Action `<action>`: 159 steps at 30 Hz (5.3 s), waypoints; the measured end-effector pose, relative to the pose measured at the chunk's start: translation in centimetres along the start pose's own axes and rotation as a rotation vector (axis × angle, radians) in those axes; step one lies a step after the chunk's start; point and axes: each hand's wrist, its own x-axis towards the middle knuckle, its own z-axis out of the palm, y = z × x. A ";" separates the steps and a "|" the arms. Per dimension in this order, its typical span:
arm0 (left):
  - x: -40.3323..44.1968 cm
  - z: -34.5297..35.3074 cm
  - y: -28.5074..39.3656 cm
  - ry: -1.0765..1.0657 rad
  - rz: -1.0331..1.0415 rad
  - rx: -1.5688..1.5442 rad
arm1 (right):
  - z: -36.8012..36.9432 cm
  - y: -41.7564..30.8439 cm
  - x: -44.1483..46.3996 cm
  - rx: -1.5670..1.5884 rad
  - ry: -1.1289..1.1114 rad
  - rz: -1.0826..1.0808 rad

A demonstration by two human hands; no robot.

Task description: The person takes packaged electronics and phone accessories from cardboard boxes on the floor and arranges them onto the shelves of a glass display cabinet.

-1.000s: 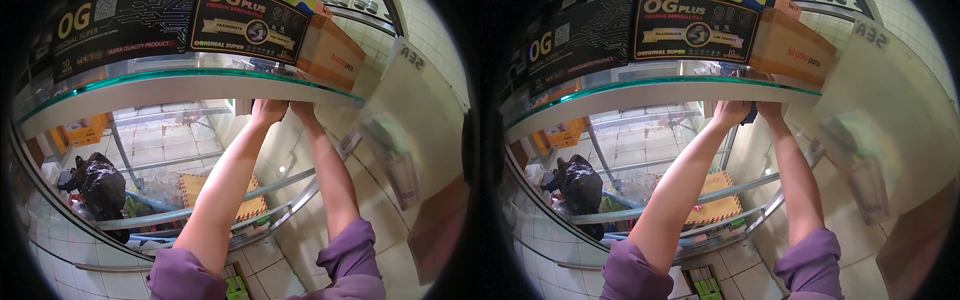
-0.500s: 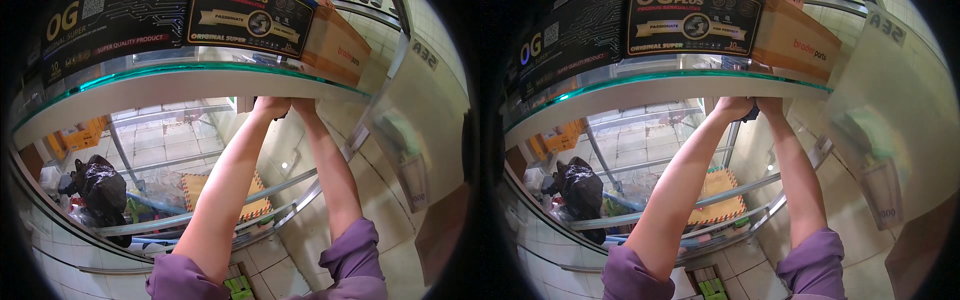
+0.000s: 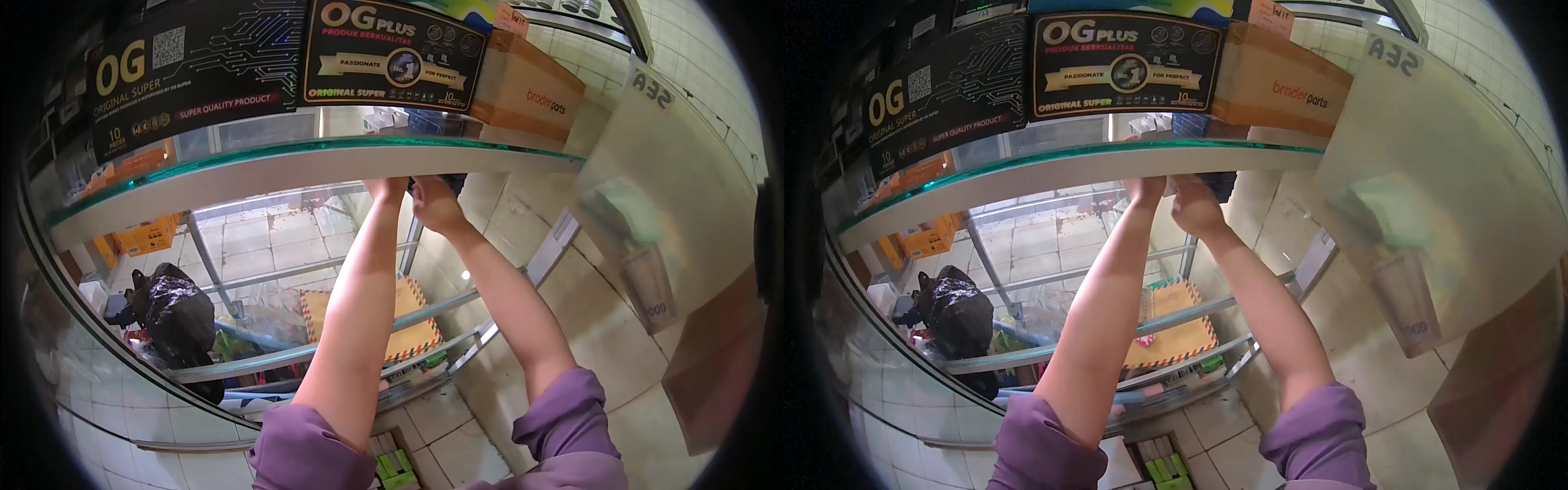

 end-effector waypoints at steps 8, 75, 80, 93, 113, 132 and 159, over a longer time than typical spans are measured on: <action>0.1 0.4 -0.9 -0.188 -0.051 -0.113 | 3.6 0.4 1.2 0.176 -0.060 0.149; -59.4 -49.8 1.6 -0.560 -0.692 0.588 | 11.2 -33.3 -60.5 0.778 -0.599 1.275; -60.0 -51.9 2.0 -0.577 -0.652 0.453 | 9.7 -37.1 -60.1 0.912 -0.416 1.233; -49.9 -48.2 16.4 -0.451 -0.385 0.260 | -8.3 -36.0 -48.2 1.373 -0.470 1.013; -14.4 -21.2 11.2 -0.431 -0.054 0.258 | -5.9 -15.6 -13.5 1.088 0.151 0.126; 0.6 -6.1 -5.9 -0.459 -0.171 0.449 | 4.3 -3.6 3.2 0.281 0.102 0.402; -9.9 -21.3 7.0 -1.238 -0.011 0.675 | -5.1 -12.3 -9.8 0.132 -0.652 0.216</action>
